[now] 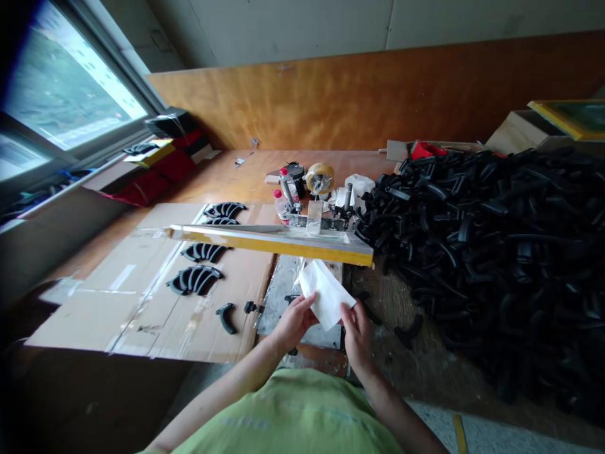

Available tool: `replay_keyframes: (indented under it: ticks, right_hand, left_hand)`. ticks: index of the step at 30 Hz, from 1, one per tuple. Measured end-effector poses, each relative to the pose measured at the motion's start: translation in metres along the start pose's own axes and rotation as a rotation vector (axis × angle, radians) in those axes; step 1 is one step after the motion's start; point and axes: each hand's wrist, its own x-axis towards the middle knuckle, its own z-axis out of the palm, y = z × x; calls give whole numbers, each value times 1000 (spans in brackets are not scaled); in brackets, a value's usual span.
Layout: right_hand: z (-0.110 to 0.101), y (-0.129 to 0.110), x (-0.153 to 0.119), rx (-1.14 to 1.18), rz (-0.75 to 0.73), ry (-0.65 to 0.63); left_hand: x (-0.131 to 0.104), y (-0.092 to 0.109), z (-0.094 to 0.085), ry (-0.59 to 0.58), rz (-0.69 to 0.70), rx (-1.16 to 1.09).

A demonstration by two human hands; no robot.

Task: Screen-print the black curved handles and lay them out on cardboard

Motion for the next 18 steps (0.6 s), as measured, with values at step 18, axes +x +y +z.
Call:
replay_keyframes:
  ticks: [18]
  right_hand:
    - [82, -33, 29, 104, 360, -329]
  left_hand:
    - [1, 57, -69, -180, 123, 300]
